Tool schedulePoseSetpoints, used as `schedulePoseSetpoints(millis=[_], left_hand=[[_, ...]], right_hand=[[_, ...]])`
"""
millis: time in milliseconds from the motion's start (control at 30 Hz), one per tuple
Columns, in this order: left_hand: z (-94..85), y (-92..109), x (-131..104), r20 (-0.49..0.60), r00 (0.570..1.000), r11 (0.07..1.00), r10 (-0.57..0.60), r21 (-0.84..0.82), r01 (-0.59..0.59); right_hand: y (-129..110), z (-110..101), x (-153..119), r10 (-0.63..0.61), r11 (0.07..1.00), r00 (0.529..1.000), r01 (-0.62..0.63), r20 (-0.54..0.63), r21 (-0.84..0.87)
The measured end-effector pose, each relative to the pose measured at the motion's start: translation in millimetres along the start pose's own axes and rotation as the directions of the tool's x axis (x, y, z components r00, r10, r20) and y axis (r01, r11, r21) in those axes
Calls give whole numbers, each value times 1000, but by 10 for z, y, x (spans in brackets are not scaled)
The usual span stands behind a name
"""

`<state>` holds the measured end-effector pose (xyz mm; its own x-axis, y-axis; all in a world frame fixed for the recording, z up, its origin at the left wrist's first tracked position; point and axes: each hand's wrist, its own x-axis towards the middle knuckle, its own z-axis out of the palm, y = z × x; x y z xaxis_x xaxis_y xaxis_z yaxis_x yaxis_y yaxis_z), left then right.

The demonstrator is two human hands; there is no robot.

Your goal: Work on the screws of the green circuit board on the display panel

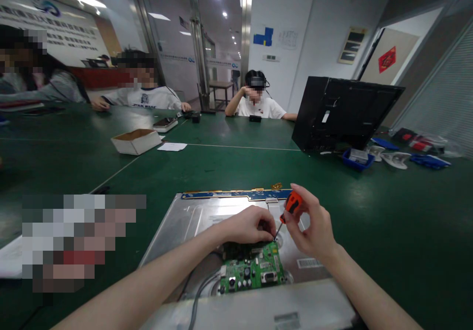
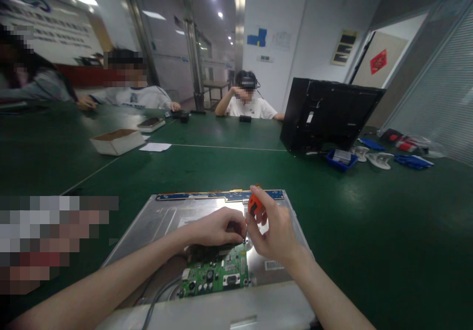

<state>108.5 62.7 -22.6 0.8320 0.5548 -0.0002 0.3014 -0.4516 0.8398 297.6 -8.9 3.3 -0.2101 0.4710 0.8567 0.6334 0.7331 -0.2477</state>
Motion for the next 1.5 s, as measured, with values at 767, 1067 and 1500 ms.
schedulePoseSetpoints(millis=[767, 1067, 1500], left_hand=[[24, -18, -13, -10, 1000, 1000, 4, -15, -4], [43, -6, -21, -21, 999, 999, -33, -15, 32], [46, -5, -33, -35, 999, 999, -36, -17, 36]], right_hand=[[0, -7, 17, 1, 1000, 1000, -1, -4, -11], [-2, -11, 13, 7, 1000, 1000, -7, -2, -19], [-23, 13, -3, -12, 998, 1000, 10, -25, -67]])
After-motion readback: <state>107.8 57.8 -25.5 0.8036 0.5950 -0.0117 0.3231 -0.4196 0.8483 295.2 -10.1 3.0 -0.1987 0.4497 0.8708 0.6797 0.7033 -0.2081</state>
